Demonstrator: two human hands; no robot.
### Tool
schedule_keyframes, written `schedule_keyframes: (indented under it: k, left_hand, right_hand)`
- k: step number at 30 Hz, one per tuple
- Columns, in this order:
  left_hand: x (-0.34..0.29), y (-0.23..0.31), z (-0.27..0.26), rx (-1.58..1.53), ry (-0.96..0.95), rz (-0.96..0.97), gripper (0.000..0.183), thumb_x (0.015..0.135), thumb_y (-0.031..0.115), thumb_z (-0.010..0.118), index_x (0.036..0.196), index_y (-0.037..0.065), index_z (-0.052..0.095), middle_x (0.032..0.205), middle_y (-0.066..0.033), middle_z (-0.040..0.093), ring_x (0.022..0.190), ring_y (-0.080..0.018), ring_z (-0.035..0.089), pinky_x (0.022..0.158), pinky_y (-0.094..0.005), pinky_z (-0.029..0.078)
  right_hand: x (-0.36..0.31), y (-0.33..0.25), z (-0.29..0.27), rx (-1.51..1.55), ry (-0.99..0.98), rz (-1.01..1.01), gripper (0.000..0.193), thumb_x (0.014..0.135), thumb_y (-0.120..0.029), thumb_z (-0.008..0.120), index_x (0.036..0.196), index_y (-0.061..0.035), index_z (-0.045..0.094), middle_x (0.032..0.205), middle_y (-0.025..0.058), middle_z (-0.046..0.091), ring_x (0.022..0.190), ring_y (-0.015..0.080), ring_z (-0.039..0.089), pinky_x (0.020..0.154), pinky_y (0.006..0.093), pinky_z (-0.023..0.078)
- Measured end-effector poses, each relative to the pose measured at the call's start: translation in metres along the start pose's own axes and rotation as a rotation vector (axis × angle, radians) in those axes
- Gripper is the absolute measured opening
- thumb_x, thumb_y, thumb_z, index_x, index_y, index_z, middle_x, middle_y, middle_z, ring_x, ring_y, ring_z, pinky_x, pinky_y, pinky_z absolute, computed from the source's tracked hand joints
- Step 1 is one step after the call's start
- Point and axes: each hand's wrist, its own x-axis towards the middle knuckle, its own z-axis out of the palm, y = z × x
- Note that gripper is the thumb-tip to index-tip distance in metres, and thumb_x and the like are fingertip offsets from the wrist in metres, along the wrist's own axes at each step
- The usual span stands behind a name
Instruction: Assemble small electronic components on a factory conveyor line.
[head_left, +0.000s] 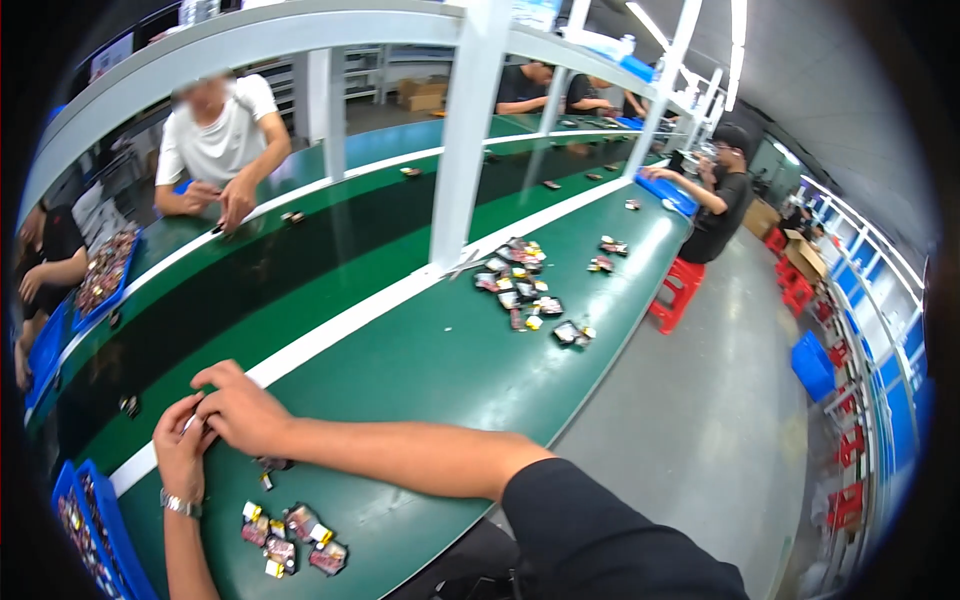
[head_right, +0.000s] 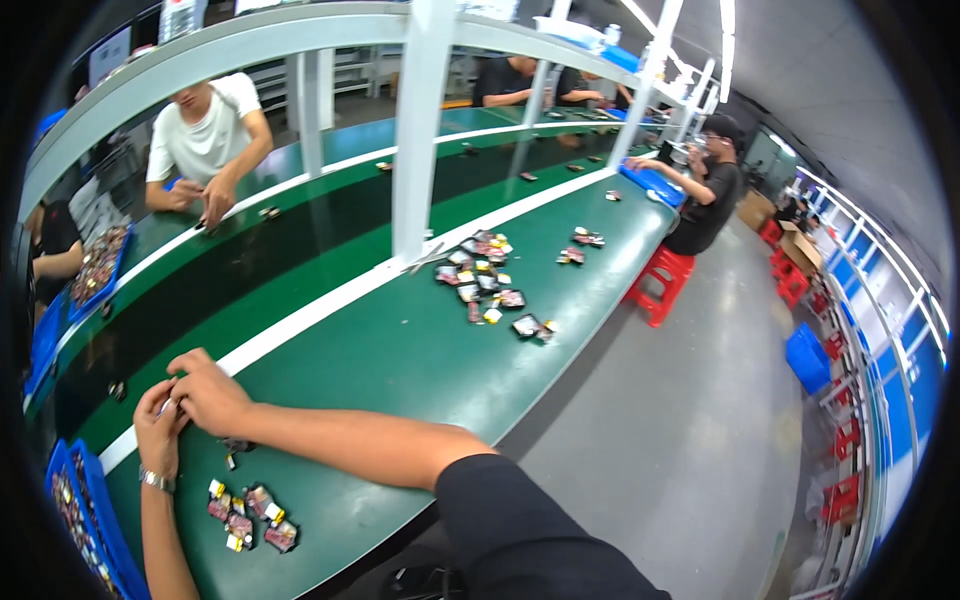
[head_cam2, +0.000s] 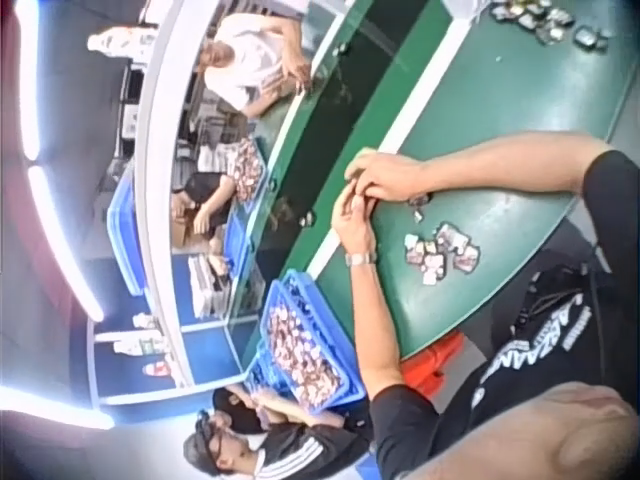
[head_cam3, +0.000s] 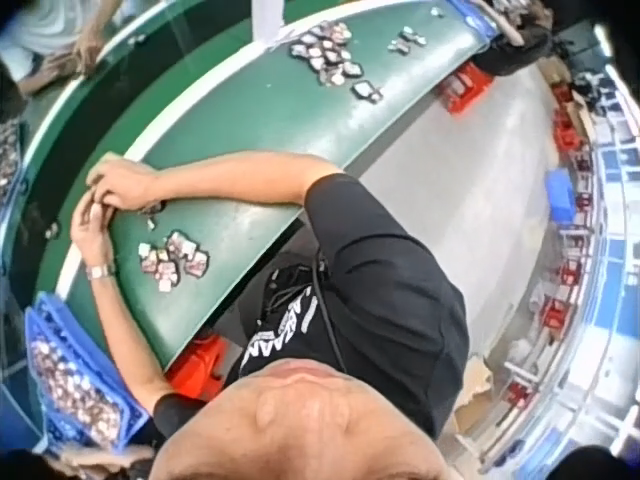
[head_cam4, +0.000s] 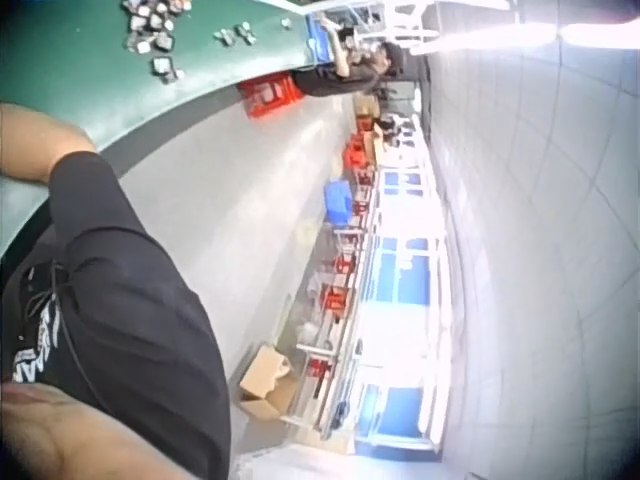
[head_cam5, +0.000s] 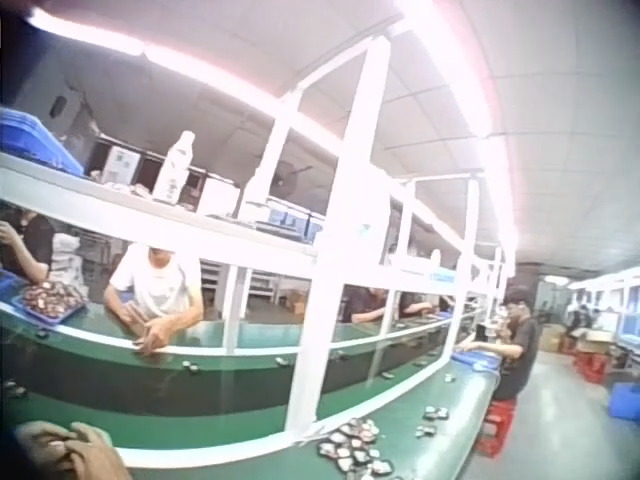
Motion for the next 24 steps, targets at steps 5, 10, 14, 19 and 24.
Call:
schedule_keyframes:
  k: [5, 10, 14, 19, 24]
  left_hand:
    - [0.012, -0.02, 0.007, -0.104, -0.04, 0.008, 0.041, 0.09, 0.007, 0.066, 0.127, 0.0, 0.052, 0.125, -0.0132, 0.061, 0.105, -0.0192, 0.064, 0.083, -0.0324, 0.06]
    - [0.01, -0.022, 0.004, -0.191, -0.065, 0.008, 0.041, 0.09, 0.009, 0.067, 0.127, 0.001, 0.052, 0.127, -0.0131, 0.06, 0.108, -0.0215, 0.063, 0.087, -0.0352, 0.059]
    - [-0.001, -0.013, -0.011, -0.256, -0.079, -0.061, 0.038, 0.09, 0.012, 0.068, 0.123, -0.001, 0.054, 0.125, -0.0132, 0.06, 0.109, -0.0218, 0.063, 0.089, -0.037, 0.057]
    - [0.006, -0.002, 0.029, -0.252, -0.087, -0.074, 0.034, 0.089, 0.007, 0.067, 0.119, -0.005, 0.058, 0.115, -0.0142, 0.064, 0.103, -0.0208, 0.064, 0.088, -0.034, 0.055]
    - [0.005, -0.001, 0.017, -0.37, -0.17, -0.017, 0.029, 0.091, 0.004, 0.064, 0.119, -0.002, 0.059, 0.123, -0.0148, 0.062, 0.107, -0.0229, 0.064, 0.092, -0.0388, 0.055]
  right_hand:
    - [-0.005, 0.004, -0.019, 0.046, 0.01, 0.079, 0.009, 0.074, 0.0, 0.063, 0.077, -0.002, 0.072, 0.121, 0.016, 0.058, 0.118, 0.0335, 0.048, 0.096, 0.0395, 0.045]
    - [-0.002, 0.003, -0.026, 0.091, -0.031, 0.094, 0.011, 0.071, 0.0, 0.064, 0.078, -0.0026, 0.073, 0.122, 0.0162, 0.058, 0.12, 0.0339, 0.047, 0.097, 0.0395, 0.044]
    - [0.001, -0.005, -0.011, 0.11, -0.033, 0.002, 0.015, 0.068, 0.0, 0.064, 0.08, -0.0042, 0.074, 0.124, 0.0155, 0.057, 0.122, 0.0358, 0.045, 0.103, 0.0417, 0.04]
    - [-0.007, -0.001, -0.028, 0.02, -0.065, -0.043, 0.024, 0.073, -0.004, 0.068, 0.095, -0.0106, 0.074, 0.131, 0.0133, 0.055, 0.126, 0.0353, 0.044, 0.106, 0.0427, 0.039]
    - [0.002, -0.022, -0.034, -0.186, -0.01, -0.201, 0.015, 0.073, -0.003, 0.067, 0.088, -0.0018, 0.069, 0.118, 0.0132, 0.06, 0.117, 0.0324, 0.052, 0.097, 0.0429, 0.044]
